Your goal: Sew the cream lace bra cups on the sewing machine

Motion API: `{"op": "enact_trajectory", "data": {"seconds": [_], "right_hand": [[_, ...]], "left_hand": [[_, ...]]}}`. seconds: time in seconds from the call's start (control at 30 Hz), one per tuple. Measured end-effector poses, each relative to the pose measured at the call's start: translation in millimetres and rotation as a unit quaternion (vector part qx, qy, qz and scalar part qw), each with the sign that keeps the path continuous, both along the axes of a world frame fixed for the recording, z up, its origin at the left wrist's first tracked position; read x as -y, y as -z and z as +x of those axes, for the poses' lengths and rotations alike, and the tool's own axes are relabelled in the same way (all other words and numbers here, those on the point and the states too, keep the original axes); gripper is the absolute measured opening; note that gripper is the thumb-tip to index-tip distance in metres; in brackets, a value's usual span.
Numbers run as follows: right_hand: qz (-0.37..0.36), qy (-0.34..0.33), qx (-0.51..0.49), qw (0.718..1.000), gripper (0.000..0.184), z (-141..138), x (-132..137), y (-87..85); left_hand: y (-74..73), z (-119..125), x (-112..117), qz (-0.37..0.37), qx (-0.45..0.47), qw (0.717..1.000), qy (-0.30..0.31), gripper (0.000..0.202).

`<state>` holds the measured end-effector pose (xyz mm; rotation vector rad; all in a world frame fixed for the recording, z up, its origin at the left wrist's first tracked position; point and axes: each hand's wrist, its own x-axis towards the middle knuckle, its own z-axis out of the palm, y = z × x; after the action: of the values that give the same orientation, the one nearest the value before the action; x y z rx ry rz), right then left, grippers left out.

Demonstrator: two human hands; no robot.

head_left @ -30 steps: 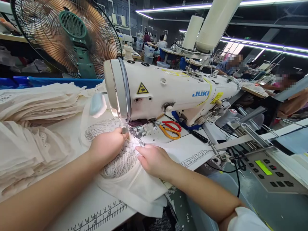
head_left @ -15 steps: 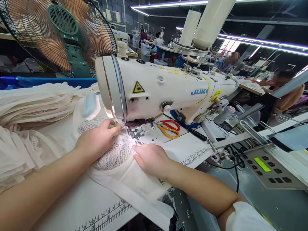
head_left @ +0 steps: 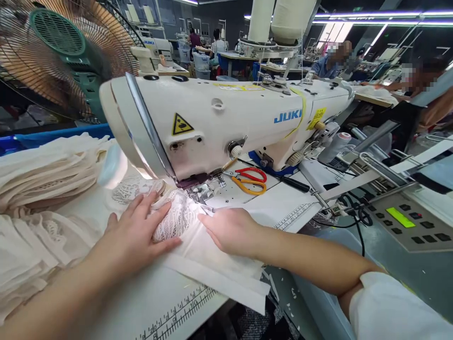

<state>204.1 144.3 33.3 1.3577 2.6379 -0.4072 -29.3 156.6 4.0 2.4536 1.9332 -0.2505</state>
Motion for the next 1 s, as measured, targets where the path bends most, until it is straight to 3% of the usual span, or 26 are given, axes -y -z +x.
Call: {"op": "enact_trajectory", "data": {"seconds": [0.17, 0.4, 0.6, 0.7, 0.77, 0.83, 1.0], "right_hand": [[-0.056, 0.029, 0.037, 0.997, 0.054, -10, -11, -11.4], [-0.094, 0.041, 0.097, 0.99, 0.075, -25, -22, -20.4], [-0.103, 0.035, 0.105, 0.989, 0.08, -27, -21, -19.1], [-0.08, 0.013, 0.065, 0.995, 0.062, -14, -13, -14.7], [-0.027, -0.016, 0.009, 0.999, 0.043, 0, -5, -9.8], [0.024, -0.055, -0.029, 0.998, 0.03, 16, 3, -4.7], [0.043, -0.133, -0.06, 0.988, 0.021, 51, 16, 2.2]], "left_hand": [[-0.5, -12, -23, -0.017, 0.026, 0.999, 0.026, 0.088], [8.2, -35, -53, 0.024, 0.057, 0.994, 0.092, 0.077], [-3.3, -33, -66, 0.003, 0.079, 0.993, 0.084, 0.069], [-14.0, -20, -50, 0.014, 0.072, 0.997, 0.023, 0.072], [-19.8, -5, -28, 0.072, 0.057, 0.996, -0.012, 0.075], [-21.2, 11, 0, 0.134, 0.073, 0.988, 0.0, 0.071], [-7.9, 43, 51, 0.05, 0.116, 0.989, 0.075, 0.06]]}}
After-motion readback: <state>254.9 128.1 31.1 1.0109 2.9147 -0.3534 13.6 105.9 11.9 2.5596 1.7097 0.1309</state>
